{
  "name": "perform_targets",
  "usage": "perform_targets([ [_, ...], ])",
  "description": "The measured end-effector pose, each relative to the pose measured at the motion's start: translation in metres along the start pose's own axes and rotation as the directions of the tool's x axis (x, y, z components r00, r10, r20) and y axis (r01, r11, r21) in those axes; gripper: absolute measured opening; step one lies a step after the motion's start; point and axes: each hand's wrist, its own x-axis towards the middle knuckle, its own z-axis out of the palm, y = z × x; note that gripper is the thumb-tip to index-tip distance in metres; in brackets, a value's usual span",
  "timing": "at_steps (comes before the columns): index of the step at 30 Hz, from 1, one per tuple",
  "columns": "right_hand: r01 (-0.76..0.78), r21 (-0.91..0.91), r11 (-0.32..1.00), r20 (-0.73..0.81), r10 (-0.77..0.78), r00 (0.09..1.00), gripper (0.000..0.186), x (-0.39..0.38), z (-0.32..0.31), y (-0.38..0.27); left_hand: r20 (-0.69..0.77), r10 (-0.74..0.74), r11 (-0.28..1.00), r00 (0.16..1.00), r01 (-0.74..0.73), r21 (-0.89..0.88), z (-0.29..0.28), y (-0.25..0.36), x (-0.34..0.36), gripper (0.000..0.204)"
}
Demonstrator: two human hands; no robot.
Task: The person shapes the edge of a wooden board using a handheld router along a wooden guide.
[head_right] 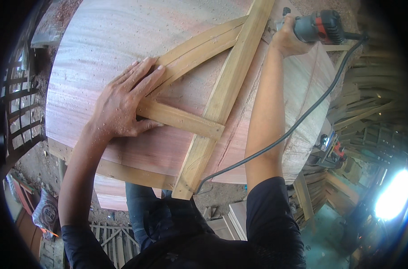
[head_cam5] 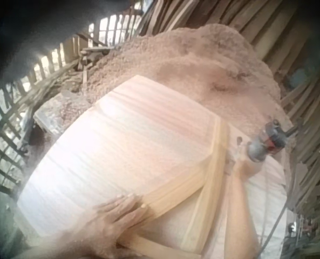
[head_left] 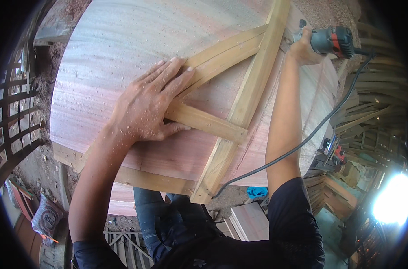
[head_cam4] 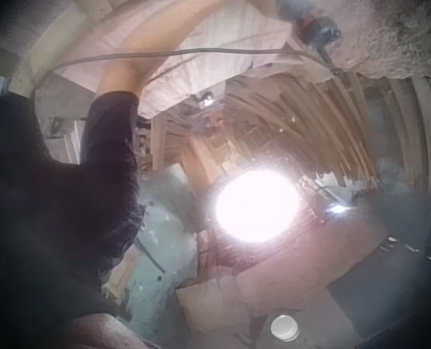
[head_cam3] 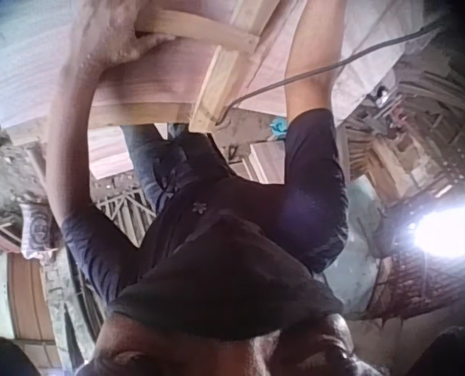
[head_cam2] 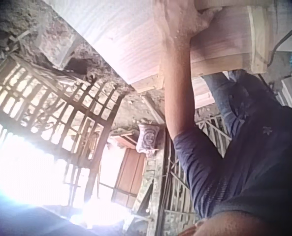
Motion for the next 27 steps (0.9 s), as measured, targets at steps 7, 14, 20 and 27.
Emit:
perform_targets([
  [7,-0.002,-0.006,1.000,0.002,0.002,1.000,0.065,0.005,0.009,-0.001,0.053,-0.004,1.000,0.999,0.005,-0.021,-0.003,0.000,0.002,0.123],
  [14,0.004,-0.009,1.000,-0.003,-0.004,1.000,0.060,0.012,0.017,0.005,0.096,0.006,1.000,0.995,-0.003,-0.023,-0.008,-0.001,0.006,0.125],
  [20,-0.036,0.004,0.999,-0.030,0.037,0.999,0.059,0.016,0.024,0.012,0.117,0.015,1.000,0.993,-0.013,-0.020,-0.011,-0.002,0.007,0.123],
  [27,-0.014,0.022,1.000,-0.025,0.014,1.000,0.058,0.021,0.028,0.018,0.135,0.032,0.998,0.990,-0.024,-0.056,-0.014,-0.004,0.011,0.119],
])
